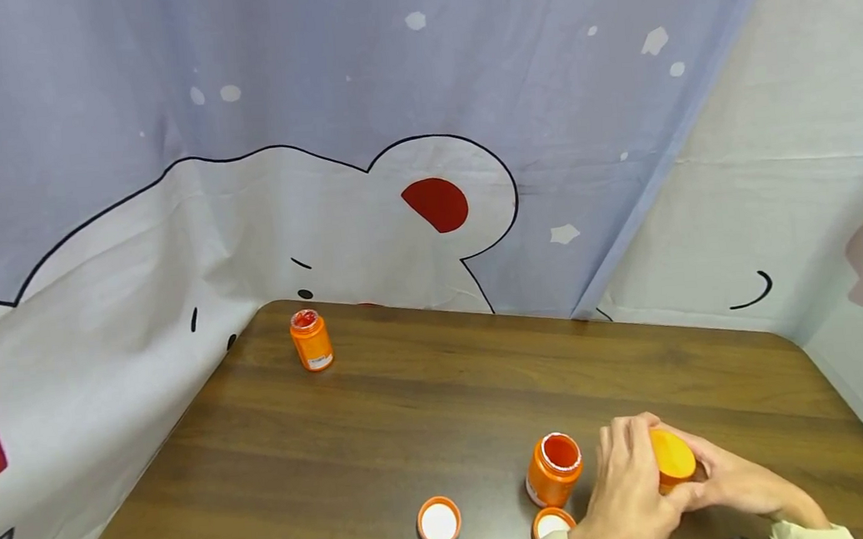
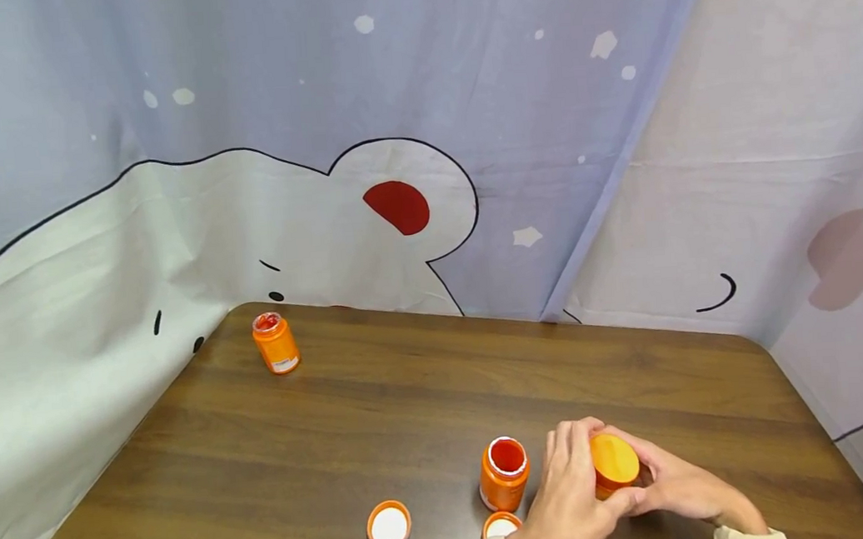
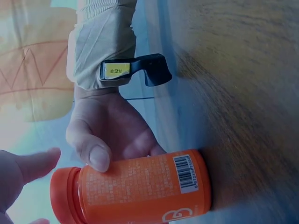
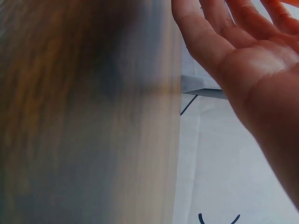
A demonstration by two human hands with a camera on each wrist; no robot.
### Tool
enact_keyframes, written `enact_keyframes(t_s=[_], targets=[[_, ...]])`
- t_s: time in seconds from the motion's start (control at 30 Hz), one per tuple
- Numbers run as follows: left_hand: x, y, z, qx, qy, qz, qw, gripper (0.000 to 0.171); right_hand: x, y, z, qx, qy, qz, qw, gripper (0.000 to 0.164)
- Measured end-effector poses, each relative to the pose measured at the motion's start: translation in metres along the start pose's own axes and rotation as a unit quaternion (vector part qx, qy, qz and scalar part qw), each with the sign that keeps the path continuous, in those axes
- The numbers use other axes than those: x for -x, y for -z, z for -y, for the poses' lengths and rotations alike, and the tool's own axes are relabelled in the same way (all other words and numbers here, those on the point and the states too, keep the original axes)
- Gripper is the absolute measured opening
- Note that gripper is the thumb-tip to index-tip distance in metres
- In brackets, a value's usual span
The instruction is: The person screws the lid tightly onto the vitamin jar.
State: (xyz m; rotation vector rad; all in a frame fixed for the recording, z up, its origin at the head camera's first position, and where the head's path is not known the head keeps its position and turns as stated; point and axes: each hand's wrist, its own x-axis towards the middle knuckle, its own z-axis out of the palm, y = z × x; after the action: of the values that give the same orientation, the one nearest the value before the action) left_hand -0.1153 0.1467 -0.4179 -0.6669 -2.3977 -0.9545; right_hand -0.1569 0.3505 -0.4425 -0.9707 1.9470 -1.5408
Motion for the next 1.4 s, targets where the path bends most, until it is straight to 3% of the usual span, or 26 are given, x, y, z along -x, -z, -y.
enact_keyframes(t_s=[0.17,0.27,0.57,0.63,0.87,1.13,1.27,1.4], targets=[[0.001,0.001,0.002,-0.002,-0.002,0.009,1.0000,0.062,-0.003,0.001,-0.003,-0.053,-0.006,0.022,0.998,0.072],[0.001,0.001,0.002,-0.004,-0.008,0.019,0.9998,0.061,-0.005,0.001,-0.005,-0.057,0.003,0.028,0.998,0.069],[0.001,0.003,0.001,-0.010,-0.021,0.044,0.9988,0.060,-0.002,-0.002,-0.005,-0.025,0.007,0.015,1.000,0.057],[0.001,0.003,0.000,-0.004,-0.017,0.053,0.9985,0.059,0.000,-0.003,-0.003,-0.027,-0.011,0.007,1.000,0.056],[0.000,0.006,-0.001,0.025,0.005,0.085,0.9960,0.058,-0.001,-0.002,-0.004,-0.026,0.015,0.022,0.999,0.055],[-0.004,0.009,-0.003,0.033,0.006,0.100,0.9944,0.055,-0.003,-0.001,0.000,-0.040,0.007,0.019,0.999,0.052],[-0.005,0.012,-0.003,0.035,0.005,0.117,0.9925,0.059,-0.004,0.000,-0.001,-0.045,0.012,0.027,0.999,0.054],[-0.003,0.015,-0.005,0.069,0.027,0.159,0.9846,0.076,-0.001,0.000,-0.003,-0.052,0.009,0.022,0.998,0.066]])
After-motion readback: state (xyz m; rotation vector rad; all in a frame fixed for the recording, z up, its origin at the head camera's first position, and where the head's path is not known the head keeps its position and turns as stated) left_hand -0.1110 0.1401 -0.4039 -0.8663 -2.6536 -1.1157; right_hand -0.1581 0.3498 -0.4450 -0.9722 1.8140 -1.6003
